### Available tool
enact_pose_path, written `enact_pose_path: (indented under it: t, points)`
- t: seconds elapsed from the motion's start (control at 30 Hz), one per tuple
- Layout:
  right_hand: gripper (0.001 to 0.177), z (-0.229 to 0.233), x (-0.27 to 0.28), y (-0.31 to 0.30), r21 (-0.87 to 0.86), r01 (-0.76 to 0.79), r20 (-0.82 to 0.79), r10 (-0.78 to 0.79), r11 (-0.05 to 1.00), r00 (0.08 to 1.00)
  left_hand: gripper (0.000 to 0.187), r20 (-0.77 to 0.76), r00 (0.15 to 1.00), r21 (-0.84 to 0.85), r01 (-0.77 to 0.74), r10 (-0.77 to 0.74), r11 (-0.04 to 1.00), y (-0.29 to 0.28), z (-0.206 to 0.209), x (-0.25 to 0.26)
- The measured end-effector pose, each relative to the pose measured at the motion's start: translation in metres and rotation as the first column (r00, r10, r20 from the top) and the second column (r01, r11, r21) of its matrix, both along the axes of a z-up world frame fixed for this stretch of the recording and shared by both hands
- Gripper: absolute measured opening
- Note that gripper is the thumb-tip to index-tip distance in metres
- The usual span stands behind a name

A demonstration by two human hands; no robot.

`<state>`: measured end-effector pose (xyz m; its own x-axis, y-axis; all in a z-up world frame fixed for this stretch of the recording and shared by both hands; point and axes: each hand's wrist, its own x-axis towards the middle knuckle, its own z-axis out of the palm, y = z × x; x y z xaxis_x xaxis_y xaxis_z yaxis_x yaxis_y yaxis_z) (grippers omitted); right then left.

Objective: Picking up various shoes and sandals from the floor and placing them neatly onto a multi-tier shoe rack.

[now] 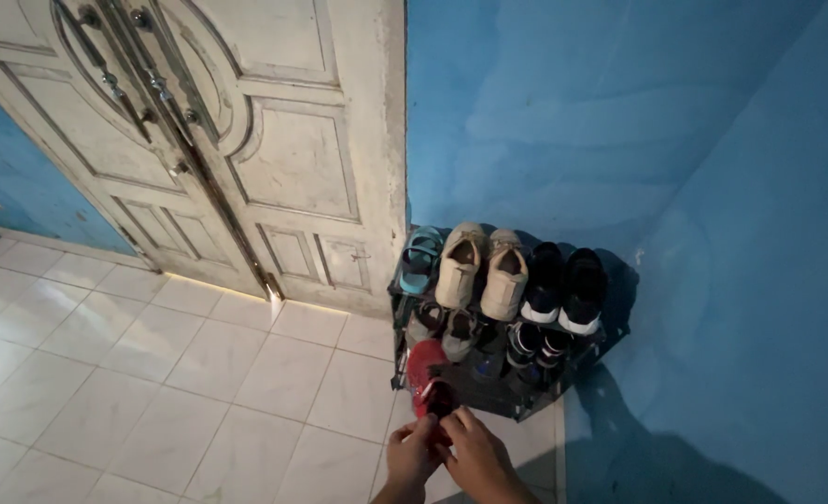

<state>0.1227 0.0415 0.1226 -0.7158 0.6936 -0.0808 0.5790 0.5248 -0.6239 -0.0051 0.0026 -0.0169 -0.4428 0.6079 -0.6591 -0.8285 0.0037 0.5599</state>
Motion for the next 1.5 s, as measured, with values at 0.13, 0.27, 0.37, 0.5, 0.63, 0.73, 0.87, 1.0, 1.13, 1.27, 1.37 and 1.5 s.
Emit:
enact_pose_path:
  t: [0.13, 0.27, 0.37, 0.5, 0.63, 0.73, 0.87, 1.0, 1.13, 1.27, 1.37, 1.5]
  points:
    - [0.042, -0.002, -0.002, 0.000, 0.014, -0.016, -0.022, 0.016, 1.000, 1.000, 0.030, -0.061, 0.991, 0.035, 0.120, -0.117, 0.992, -0.010, 0.011, -0.005]
    - [0.039, -0.015, -0.001, 0.001, 0.023, -0.027, -0.067, 0.028, 0.999, 0.997, 0.027, -0.031, 0.993, 0.018, 0.111, -0.110, 0.994, -0.012, 0.015, -0.005]
    - [0.039, -0.001, -0.001, -0.001, -0.009, -0.032, -0.074, 0.031, 0.999, 0.997, 0.026, -0.027, 0.992, 0.078, 0.124, -0.122, 0.989, -0.012, 0.010, -0.006]
    - [0.039, 0.014, 0.003, -0.003, -0.051, -0.023, -0.058, 0.020, 0.998, 0.998, 0.027, -0.059, 0.988, 0.119, 0.150, -0.144, 0.981, -0.012, 0.004, -0.002]
    - [0.034, 0.018, 0.005, -0.003, -0.066, 0.004, -0.046, -0.007, 0.998, 0.999, 0.027, -0.009, 0.989, 0.107, 0.150, -0.150, 0.983, -0.006, -0.004, 0.000]
    - [0.031, 0.017, 0.008, 0.000, -0.007, 0.044, -0.022, -0.045, 0.999, 0.999, 0.026, 0.042, 0.980, 0.090, 0.190, -0.195, 0.978, -0.005, -0.009, 0.002]
    - [0.032, -0.002, 0.016, 0.013, 0.055, 0.122, 0.044, -0.124, 0.991, 0.991, 0.046, 0.015, 0.940, 0.059, 0.341, -0.342, 0.938, -0.008, -0.022, -0.006]
    - [0.032, -0.030, 0.037, 0.032, 0.151, 0.197, 0.086, -0.212, 0.969, 0.974, 0.062, 0.110, 0.951, 0.036, 0.287, -0.289, 0.957, -0.019, -0.036, -0.016]
    - [0.031, -0.051, 0.054, 0.053, 0.137, 0.231, 0.112, -0.247, 0.963, 0.963, 0.061, 0.170, 0.967, 0.011, 0.192, -0.191, 0.981, -0.038, -0.065, -0.026]
    - [0.034, -0.085, 0.061, 0.075, 0.092, 0.281, 0.209, -0.295, 0.955, 0.932, 0.060, 0.139, 0.983, -0.072, 0.127, -0.116, 0.989, -0.055, -0.085, -0.017]
    - [0.037, -0.099, 0.054, 0.102, 0.082, 0.288, 0.291, -0.299, 0.954, 0.909, 0.056, 0.123, 0.988, -0.193, 0.114, -0.091, 0.974, -0.062, -0.076, -0.018]
    - [0.038, -0.140, 0.045, 0.140, 0.141, 0.311, 0.263, -0.338, 0.940, 0.904, 0.050, -0.319, 0.886, -0.037, 0.344, -0.338, 0.938, -0.103, -0.157, -0.027]
